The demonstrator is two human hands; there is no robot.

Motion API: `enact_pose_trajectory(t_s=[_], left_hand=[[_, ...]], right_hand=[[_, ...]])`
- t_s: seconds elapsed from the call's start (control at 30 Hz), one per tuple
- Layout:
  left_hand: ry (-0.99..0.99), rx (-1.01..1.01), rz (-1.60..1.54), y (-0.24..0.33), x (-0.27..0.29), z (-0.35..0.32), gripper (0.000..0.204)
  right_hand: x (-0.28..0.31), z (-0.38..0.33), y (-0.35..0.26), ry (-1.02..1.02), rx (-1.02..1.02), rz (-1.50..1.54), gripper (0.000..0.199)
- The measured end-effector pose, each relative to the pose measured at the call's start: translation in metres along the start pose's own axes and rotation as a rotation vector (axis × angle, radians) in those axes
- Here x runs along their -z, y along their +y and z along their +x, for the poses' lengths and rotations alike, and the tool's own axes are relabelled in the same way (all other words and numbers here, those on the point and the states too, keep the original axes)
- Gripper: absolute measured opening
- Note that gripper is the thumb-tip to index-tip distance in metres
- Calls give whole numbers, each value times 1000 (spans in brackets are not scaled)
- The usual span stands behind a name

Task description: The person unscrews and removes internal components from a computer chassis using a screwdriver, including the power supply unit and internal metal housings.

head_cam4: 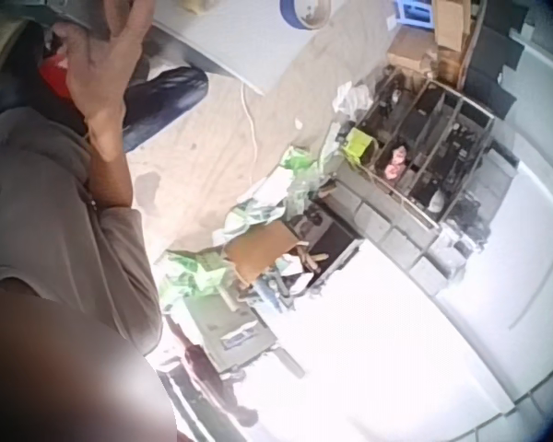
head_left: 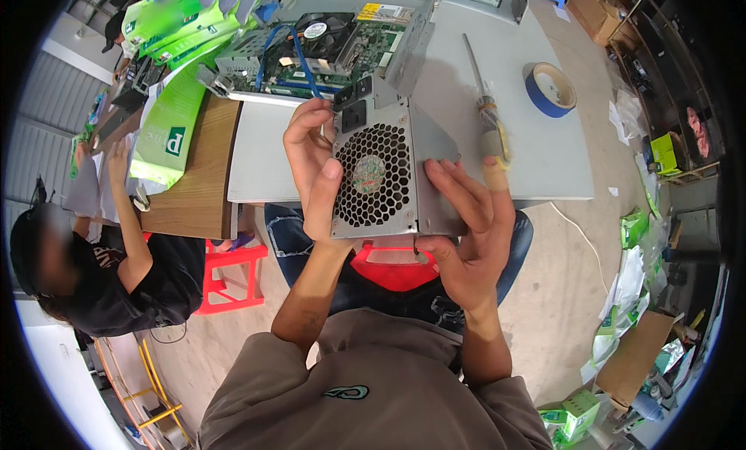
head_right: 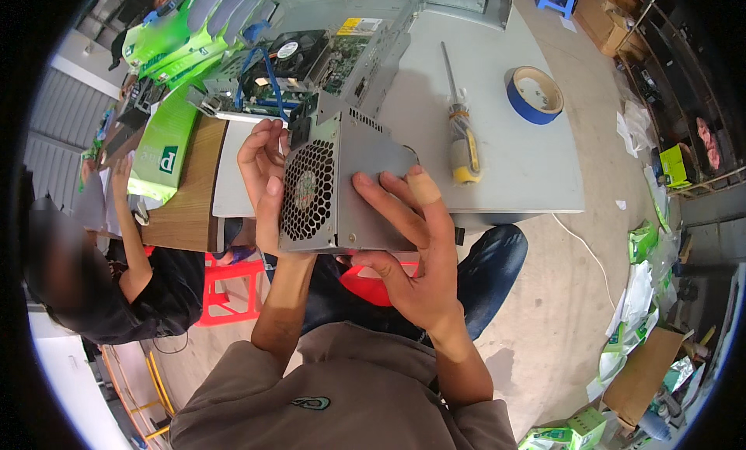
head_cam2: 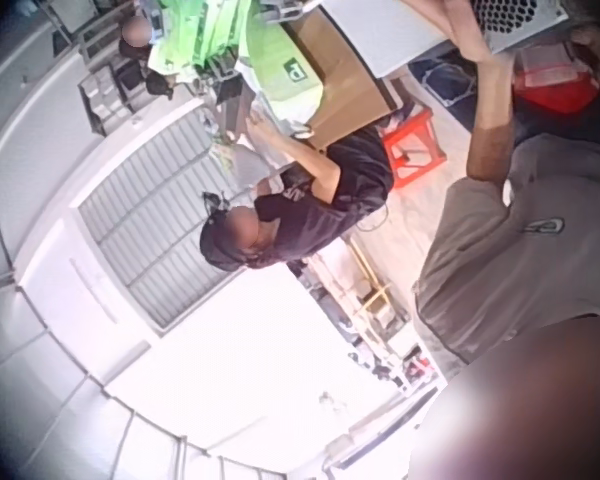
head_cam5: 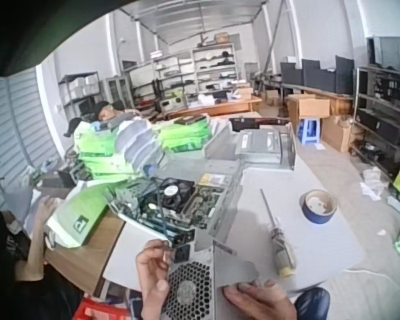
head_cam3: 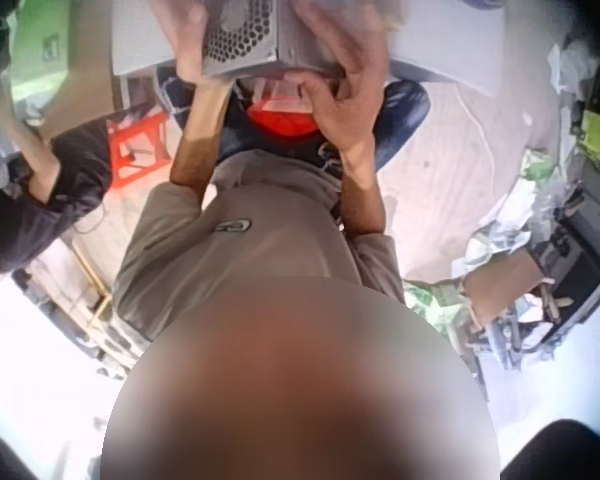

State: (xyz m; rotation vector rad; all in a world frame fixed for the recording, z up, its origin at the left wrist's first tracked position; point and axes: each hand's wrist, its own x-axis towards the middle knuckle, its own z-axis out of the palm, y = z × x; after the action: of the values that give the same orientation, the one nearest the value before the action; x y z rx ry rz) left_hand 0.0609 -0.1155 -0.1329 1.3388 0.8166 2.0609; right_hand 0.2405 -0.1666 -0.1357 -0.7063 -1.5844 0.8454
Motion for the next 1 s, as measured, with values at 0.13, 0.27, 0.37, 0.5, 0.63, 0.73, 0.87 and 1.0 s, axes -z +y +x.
enact_pose_trajectory(t_s=[0.13, 0.27, 0.37, 0.5, 0.63, 0.73, 0.87, 1.0], left_hand=[[45, 237, -18, 17, 1, -15, 78], [28, 628, -192, 45, 14, -26, 67], [-54, 733, -207, 58, 28, -28, 70], [-96, 704, 4, 67, 40, -37, 66], [-115, 384, 840, 72, 47, -51, 66], [10, 292, 472, 64, 47, -58, 77], [-49, 107, 480, 41, 49, -48, 89], [-27, 36, 459, 22, 53, -28, 84]], right_hand=[[-1, -1, 3, 13, 25, -9, 111], [-7, -6, 6, 123, 44, -3, 108], [-7, -5, 4, 48, 29, -133, 115], [-3, 5, -11, -66, 51, -216, 106], [-10, 18, -30, -163, 10, -307, 78], [-27, 22, -35, -213, 41, -416, 61], [-36, 21, -40, -218, -15, -442, 61], [3, 28, -43, 215, -79, -38, 52]])
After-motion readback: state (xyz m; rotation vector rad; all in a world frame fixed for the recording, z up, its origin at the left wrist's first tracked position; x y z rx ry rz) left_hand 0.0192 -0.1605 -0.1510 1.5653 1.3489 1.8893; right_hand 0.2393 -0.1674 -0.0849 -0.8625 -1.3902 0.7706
